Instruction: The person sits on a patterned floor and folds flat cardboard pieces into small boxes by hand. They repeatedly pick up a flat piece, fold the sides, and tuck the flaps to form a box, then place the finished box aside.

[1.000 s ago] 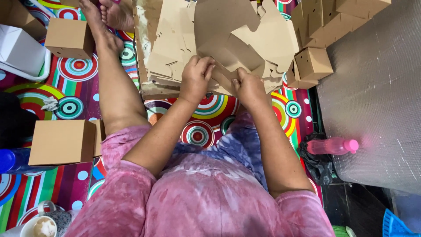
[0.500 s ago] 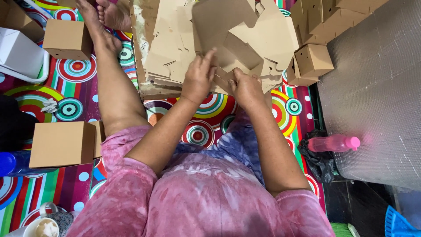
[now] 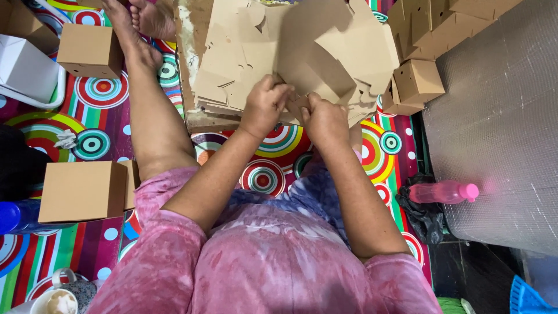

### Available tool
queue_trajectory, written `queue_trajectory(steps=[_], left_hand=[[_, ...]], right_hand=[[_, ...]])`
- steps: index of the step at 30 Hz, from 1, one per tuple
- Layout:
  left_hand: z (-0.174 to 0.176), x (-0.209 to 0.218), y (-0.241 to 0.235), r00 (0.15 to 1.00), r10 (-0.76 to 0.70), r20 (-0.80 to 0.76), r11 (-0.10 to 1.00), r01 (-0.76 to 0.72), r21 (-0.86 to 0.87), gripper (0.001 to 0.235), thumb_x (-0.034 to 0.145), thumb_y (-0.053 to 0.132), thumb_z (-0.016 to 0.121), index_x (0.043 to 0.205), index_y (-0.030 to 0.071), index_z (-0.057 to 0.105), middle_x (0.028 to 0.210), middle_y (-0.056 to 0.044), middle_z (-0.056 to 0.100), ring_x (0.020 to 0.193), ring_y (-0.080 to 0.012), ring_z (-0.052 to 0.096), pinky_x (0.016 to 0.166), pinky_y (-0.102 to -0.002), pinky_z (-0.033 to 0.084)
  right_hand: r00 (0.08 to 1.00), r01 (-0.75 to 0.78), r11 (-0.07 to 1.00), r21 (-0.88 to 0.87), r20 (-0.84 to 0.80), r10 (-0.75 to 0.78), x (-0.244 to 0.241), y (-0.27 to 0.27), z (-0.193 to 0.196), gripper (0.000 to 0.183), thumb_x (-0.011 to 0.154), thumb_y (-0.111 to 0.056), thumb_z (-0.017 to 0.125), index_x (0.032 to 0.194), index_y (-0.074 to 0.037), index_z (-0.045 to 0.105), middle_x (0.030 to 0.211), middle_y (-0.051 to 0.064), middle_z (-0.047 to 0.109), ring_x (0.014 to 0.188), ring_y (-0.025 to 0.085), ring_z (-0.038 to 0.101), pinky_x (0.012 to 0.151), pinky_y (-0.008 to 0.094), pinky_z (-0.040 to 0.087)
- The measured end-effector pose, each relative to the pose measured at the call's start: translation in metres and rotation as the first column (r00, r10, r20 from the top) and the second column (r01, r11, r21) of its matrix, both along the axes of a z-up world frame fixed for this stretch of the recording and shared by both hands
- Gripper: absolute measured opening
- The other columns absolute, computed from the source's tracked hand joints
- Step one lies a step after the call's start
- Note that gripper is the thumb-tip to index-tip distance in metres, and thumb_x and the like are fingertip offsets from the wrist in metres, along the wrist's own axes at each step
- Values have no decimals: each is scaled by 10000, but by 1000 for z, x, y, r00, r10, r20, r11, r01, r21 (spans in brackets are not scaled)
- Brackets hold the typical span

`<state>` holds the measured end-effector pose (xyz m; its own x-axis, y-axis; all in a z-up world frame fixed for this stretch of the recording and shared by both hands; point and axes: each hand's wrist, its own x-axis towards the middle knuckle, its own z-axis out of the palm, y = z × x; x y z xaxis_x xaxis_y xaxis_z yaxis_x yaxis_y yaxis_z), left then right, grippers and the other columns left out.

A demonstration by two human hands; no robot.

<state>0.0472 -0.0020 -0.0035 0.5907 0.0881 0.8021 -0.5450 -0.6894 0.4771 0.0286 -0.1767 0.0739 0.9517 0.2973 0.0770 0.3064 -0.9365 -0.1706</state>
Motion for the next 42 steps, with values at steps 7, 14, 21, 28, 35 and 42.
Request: queue_trajectory(steps=[7,14,21,28,35,42], left_hand=[[4,-8,-11,992,-19,-121,990,36,138,150,983,177,625,1095,200,722,928,-38,538,838,-284,662,769,-395,587],[-2,-19,-22,980,-82,-179,995,90,34,472,1022,82,506,1396,337,643,1387,-125,538,1192,-344,645,1053,-422,558],[31,-99,-23,917,-326,-230,782,125,-611,475,1010,-10,533,1470,76,452,1547,-244,352,1356,-480,492,1057,-584,514],[46,-91,-34,726,-686,-54,237,152,-960,751,1134,333,408,1650,132,-98,1698,-288,-2,1545,-509,95,1208,-652,231],[22,-97,-36,750,-661,-6,267,228,-936,697,1129,134,410,1670,145,-29,1709,-258,89,1561,-402,154,1253,-561,227],[23,-84,-14,801,-598,-26,322,211,-923,914,1024,105,644,1667,249,11,1590,-301,148,1474,-570,198,1197,-676,224]], right_hand=[[1000,-9,998,-65,-16,8,-8,19,15,294,970,-244,608,1195,-63,552,1056,239,712,1020,463,706,1017,607,422],[1000,-4,997,80,29,2,-5,13,14,180,1006,-167,529,1059,-34,639,894,234,725,894,506,719,832,601,524],[980,199,944,264,-79,-184,-33,1,67,255,1060,-334,489,1054,-91,566,951,236,694,971,491,684,829,621,524],[989,26,861,509,-136,51,-65,10,48,432,1045,-216,508,1393,35,466,1139,374,667,1098,539,641,889,645,534],[972,96,717,690,-220,81,-67,14,45,480,1105,-313,414,1521,-73,410,1319,273,626,1253,484,584,1026,612,498],[968,-251,326,911,243,68,-50,-19,-34,290,999,-10,648,1287,-14,609,1205,110,720,1179,166,602,1015,428,520]])
